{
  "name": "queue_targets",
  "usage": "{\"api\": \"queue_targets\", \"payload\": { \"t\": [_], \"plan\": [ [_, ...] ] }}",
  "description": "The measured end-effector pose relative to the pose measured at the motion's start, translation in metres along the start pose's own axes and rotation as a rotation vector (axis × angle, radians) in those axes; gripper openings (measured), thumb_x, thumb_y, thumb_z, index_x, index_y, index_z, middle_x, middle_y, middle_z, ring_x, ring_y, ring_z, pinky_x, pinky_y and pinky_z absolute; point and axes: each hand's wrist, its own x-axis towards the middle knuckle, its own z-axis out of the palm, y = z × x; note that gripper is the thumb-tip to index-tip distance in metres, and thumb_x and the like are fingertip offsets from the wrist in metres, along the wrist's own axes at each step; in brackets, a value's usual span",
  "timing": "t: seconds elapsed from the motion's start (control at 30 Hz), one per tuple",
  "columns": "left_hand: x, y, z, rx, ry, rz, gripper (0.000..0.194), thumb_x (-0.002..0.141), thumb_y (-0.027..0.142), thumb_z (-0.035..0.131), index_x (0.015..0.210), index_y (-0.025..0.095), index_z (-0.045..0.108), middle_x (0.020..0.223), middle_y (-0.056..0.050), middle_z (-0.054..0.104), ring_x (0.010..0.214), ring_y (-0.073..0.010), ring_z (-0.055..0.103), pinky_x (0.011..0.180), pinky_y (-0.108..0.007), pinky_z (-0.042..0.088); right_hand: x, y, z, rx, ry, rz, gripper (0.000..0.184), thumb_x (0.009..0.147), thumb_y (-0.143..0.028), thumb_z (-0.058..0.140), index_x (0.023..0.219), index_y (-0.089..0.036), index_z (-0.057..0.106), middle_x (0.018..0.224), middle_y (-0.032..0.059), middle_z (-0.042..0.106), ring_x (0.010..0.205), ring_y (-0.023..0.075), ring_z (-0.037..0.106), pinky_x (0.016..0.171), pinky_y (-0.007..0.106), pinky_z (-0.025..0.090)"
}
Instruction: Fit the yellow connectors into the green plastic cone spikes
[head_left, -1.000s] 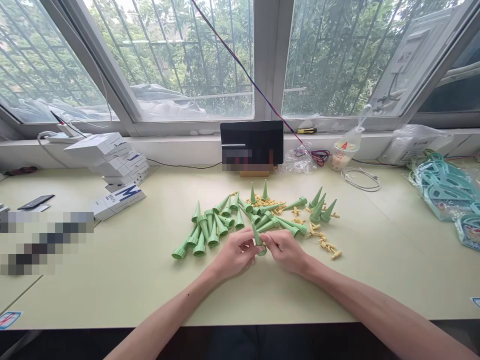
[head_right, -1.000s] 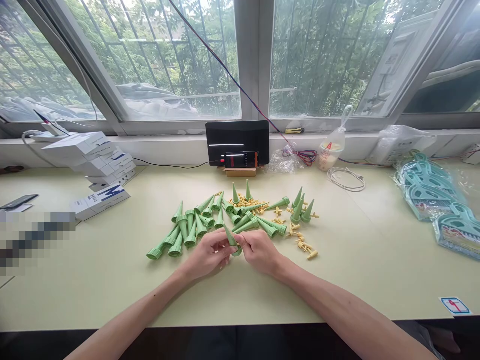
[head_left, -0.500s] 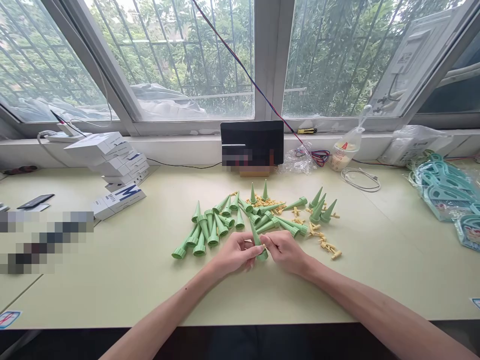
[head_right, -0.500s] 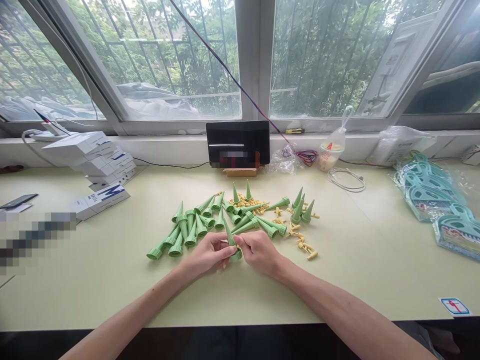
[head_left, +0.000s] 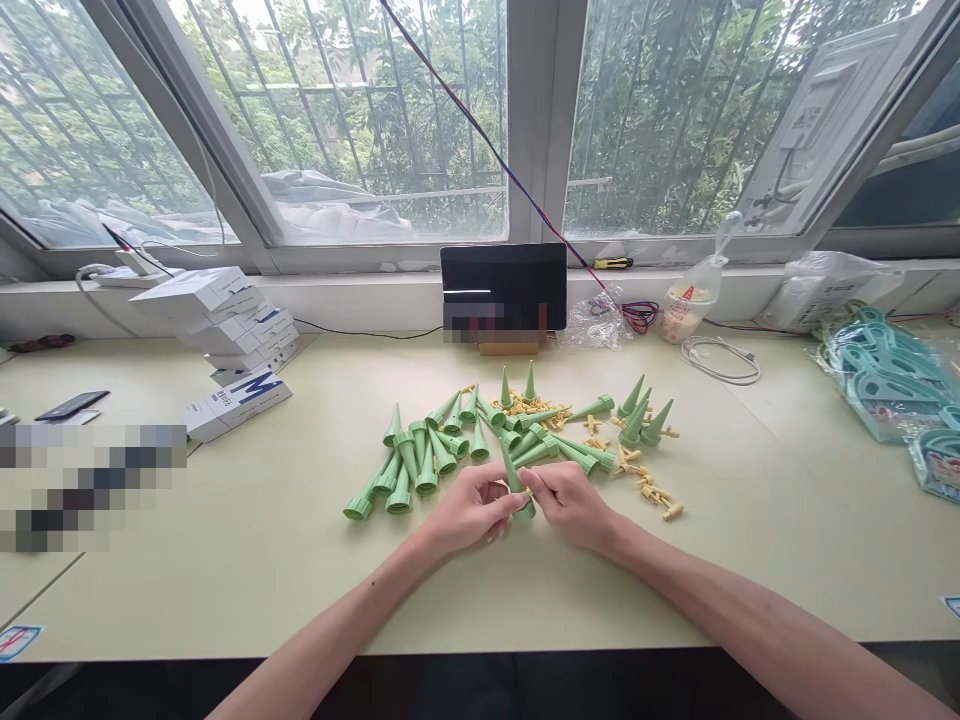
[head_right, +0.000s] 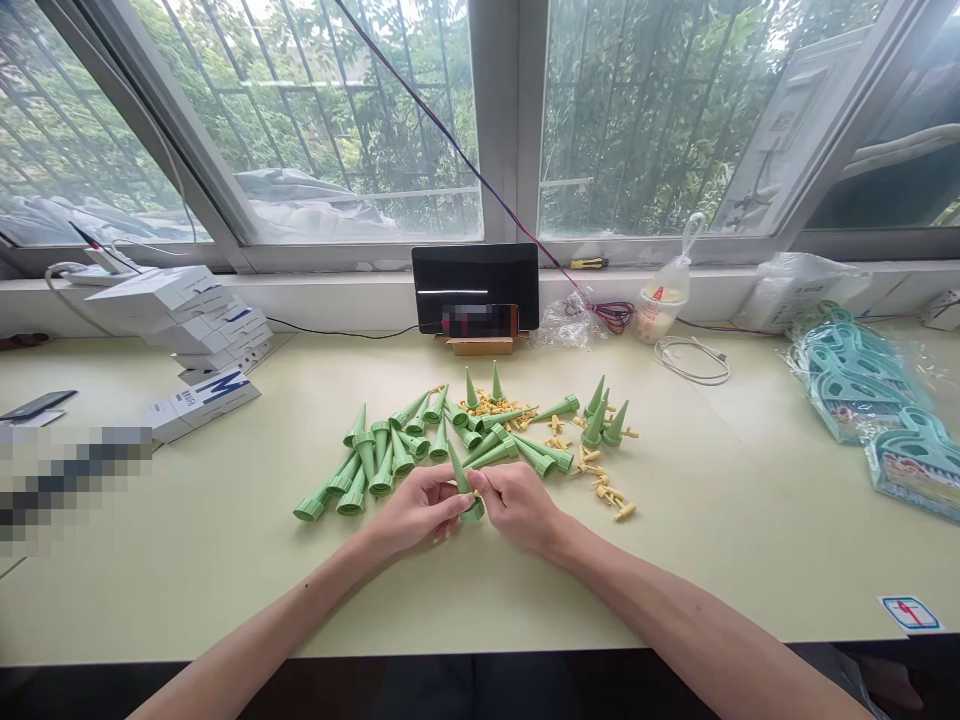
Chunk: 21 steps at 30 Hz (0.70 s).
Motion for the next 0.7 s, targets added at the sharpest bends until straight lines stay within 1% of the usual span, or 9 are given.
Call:
{"api": "queue_targets", "payload": {
  "t": [0.07,0.17,0.23,0.33,0.43,0.5,0.57,0.63,0.7],
  "plan": [
    [0.0004,0.0005,0.0,-0.025,0.009,-0.013,0.036,0.089,0.041,0.066,0.109,0.012,0.069,0.052,0.004,0.05,0.041,-0.0092,0.048,0.041,-0.02,0.041,-0.0001,0.0,0.0,-0.006,-0.001,-0.009,0.051,0.107,-0.038,0.033,0.06,-0.019,0.041,0.054,-0.003,0.042,0.05,0.0102,0.036,0.052,0.026,0.029],
    [0.0008,0.0031,0.0014,0.013,0.067,0.026,0.034,0.086,0.041,0.069,0.104,0.012,0.071,0.062,0.001,0.057,0.043,-0.0088,0.051,0.042,-0.021,0.042,0.0,0.0003,0.0004,-0.012,-0.001,0.0,0.049,0.107,-0.036,0.033,0.061,-0.019,0.042,0.055,-0.0029,0.043,0.05,0.0102,0.037,0.052,0.026,0.029],
    [0.0013,0.0041,0.0017,0.003,0.073,0.034,0.033,0.086,0.042,0.069,0.102,0.013,0.07,0.066,0.0,0.06,0.044,-0.0085,0.051,0.043,-0.021,0.042,0.0002,0.0006,0.0012,0.0,0.008,0.024,0.05,0.107,-0.037,0.033,0.061,-0.019,0.04,0.055,-0.0031,0.042,0.05,0.0103,0.036,0.052,0.026,0.029],
    [0.0026,0.0031,-0.0002,-0.044,0.069,0.001,0.034,0.087,0.045,0.068,0.097,0.012,0.067,0.058,0.002,0.056,0.043,-0.0087,0.05,0.043,-0.021,0.042,0.0005,0.0003,0.0027,0.048,0.038,0.082,0.05,0.106,-0.04,0.034,0.061,-0.02,0.036,0.054,-0.0039,0.038,0.05,0.0103,0.033,0.051,0.027,0.028],
    [0.0042,0.0023,-0.0034,-0.067,0.124,-0.032,0.035,0.088,0.048,0.067,0.089,0.013,0.063,0.051,0.004,0.051,0.042,-0.0086,0.048,0.045,-0.021,0.043,0.0008,-0.002,0.0031,0.055,0.057,0.13,0.047,0.104,-0.042,0.039,0.062,-0.02,0.035,0.055,-0.0047,0.035,0.051,0.0105,0.031,0.051,0.027,0.026],
    [0.0051,0.0035,-0.0047,-0.091,0.155,-0.044,0.037,0.087,0.05,0.067,0.09,0.014,0.062,0.053,0.004,0.054,0.042,-0.0083,0.048,0.045,-0.021,0.044,0.001,-0.0045,0.0025,0.037,0.066,0.144,0.045,0.102,-0.041,0.045,0.064,-0.021,0.033,0.056,-0.0055,0.033,0.052,0.0104,0.03,0.051,0.027,0.026],
    [0.0057,0.0057,-0.0049,-0.118,0.161,-0.053,0.039,0.086,0.051,0.067,0.093,0.014,0.062,0.061,0.002,0.059,0.043,-0.0079,0.049,0.044,-0.021,0.044,0.0013,-0.0068,0.0018,0.026,0.07,0.146,0.042,0.099,-0.039,0.05,0.065,-0.021,0.033,0.056,-0.0061,0.034,0.052,0.0103,0.03,0.05,0.027,0.026],
    [0.006,0.0076,-0.0039,-0.133,0.149,-0.05,0.039,0.086,0.052,0.067,0.093,0.013,0.062,0.072,-0.001,0.064,0.044,-0.0067,0.05,0.042,-0.02,0.042,0.0014,-0.0083,0.0015,0.016,0.072,0.134,0.04,0.098,-0.036,0.051,0.065,-0.022,0.032,0.057,-0.0061,0.035,0.052,0.0105,0.032,0.051,0.026,0.03],
    [0.0059,0.008,-0.0028,-0.13,0.131,-0.04,0.04,0.086,0.052,0.067,0.093,0.013,0.062,0.08,-0.004,0.066,0.043,-0.0056,0.049,0.04,-0.019,0.04,0.0015,-0.0086,0.0018,0.016,0.069,0.112,0.039,0.098,-0.033,0.05,0.065,-0.022,0.032,0.056,-0.0067,0.033,0.051,0.0105,0.031,0.057,0.027,0.039]
  ]
}}
